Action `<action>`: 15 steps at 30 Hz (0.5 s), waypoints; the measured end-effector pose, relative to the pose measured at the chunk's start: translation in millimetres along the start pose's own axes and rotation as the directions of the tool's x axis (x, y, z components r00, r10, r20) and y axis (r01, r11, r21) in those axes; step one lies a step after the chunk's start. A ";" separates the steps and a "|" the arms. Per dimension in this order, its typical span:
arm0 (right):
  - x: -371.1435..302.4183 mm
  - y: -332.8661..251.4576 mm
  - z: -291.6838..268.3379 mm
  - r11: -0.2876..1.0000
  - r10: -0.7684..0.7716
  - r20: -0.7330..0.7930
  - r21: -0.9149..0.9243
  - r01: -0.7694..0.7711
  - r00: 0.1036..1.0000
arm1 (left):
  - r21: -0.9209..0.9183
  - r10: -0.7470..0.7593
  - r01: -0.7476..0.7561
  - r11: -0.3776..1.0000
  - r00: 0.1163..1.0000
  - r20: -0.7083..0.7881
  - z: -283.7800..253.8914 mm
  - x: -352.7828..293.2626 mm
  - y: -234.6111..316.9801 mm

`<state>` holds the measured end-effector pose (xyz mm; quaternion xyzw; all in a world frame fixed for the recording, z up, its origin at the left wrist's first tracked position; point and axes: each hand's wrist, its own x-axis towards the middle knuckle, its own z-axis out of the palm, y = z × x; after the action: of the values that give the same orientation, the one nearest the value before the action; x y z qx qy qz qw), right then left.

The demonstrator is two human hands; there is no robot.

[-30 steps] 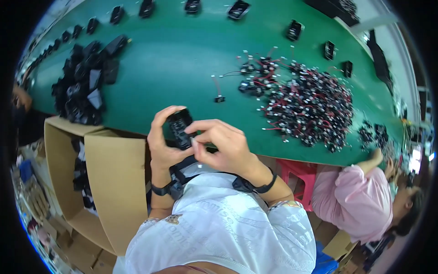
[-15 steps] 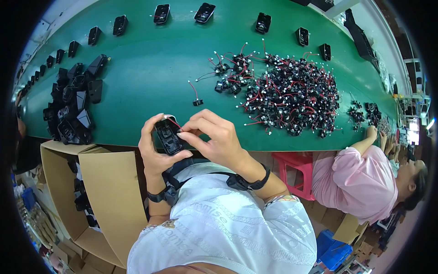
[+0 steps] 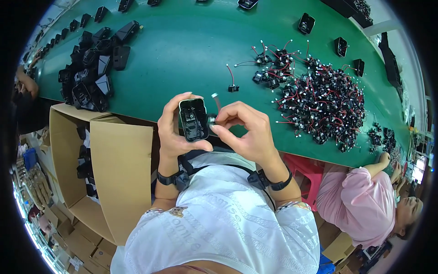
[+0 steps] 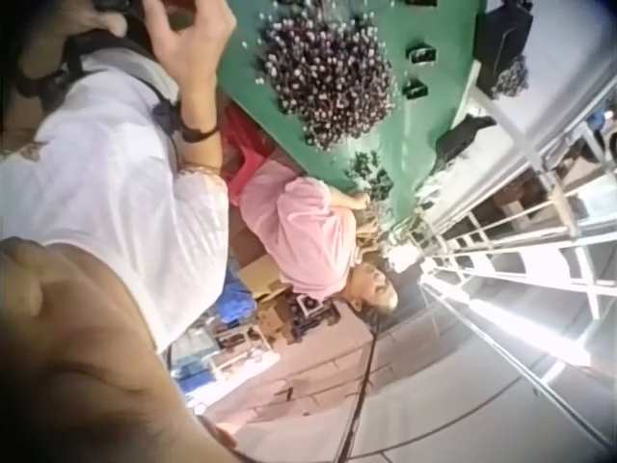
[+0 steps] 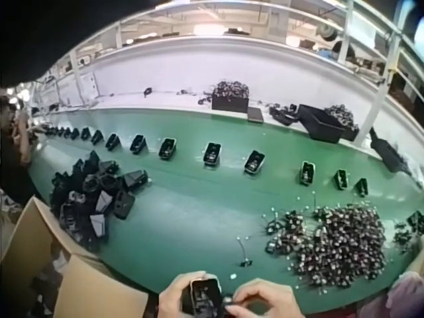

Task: The person picks up a black plastic housing and a wire assembly, inserts the wire into the housing, and places the completed unit onto the assembly line. This process is repeated for several units.

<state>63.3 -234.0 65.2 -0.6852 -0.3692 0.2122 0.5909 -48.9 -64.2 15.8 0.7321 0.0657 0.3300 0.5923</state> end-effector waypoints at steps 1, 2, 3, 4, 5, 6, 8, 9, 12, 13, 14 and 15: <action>-0.4 3.0 2.9 0.995 0.064 0.000 0.073 -0.063 0.998 | 0.023 0.027 -0.027 0.999 1.000 0.010 -0.7 0.8 -0.8; -0.3 4.3 4.7 0.981 0.127 0.004 0.145 -0.126 0.992 | 0.025 0.027 -0.027 0.999 1.000 0.007 -0.9 1.0 -0.5; -0.4 3.8 4.1 0.981 0.126 0.007 0.145 -0.125 0.992 | 0.036 0.051 -0.053 0.998 0.997 0.053 -0.3 1.3 0.4; -1.9 2.6 2.7 0.985 0.109 0.038 0.133 -0.113 0.993 | 0.047 0.071 -0.076 0.996 0.993 0.099 0.7 0.5 1.4; -2.4 2.0 2.2 0.987 0.092 0.070 0.122 -0.100 0.993 | -0.015 0.062 -0.061 0.998 0.994 0.093 2.4 0.0 -0.3; -0.2 4.2 2.5 0.987 0.092 0.074 0.123 -0.101 0.993 | -0.013 0.061 -0.060 0.998 0.994 0.090 0.9 -0.2 -2.5; 5.0 12.9 4.4 0.961 0.072 0.045 0.266 -0.082 0.996 | -0.034 0.069 -0.064 0.997 0.981 0.179 -3.3 -0.9 -8.0; 6.5 16.4 7.8 0.942 0.080 0.024 0.326 -0.083 0.997 | -0.037 0.069 -0.063 0.997 0.981 0.183 -2.8 -2.6 -10.9; 9.8 25.5 9.6 0.838 0.209 0.017 0.513 -0.188 0.978 | -0.274 -0.084 0.119 0.954 0.987 0.136 4.0 -0.8 -19.2; 8.1 28.9 11.3 0.830 0.261 -0.011 0.513 -0.219 0.965 | -0.375 -0.067 0.116 0.920 0.988 0.140 4.3 -2.3 -19.5; 8.9 30.7 11.6 0.830 0.260 -0.010 0.513 -0.218 0.966 | -0.472 -0.050 0.112 0.874 0.989 0.143 4.5 -2.8 -19.5; 10.4 32.2 11.5 0.854 0.238 -0.045 0.486 -0.187 0.970 | -0.445 -0.025 0.085 0.891 0.990 0.141 3.9 -1.2 -19.3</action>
<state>69.8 -219.6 33.1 -0.5647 -0.1960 0.3248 0.7329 -41.9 -62.5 -2.5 0.5930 -0.0309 0.2704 0.7578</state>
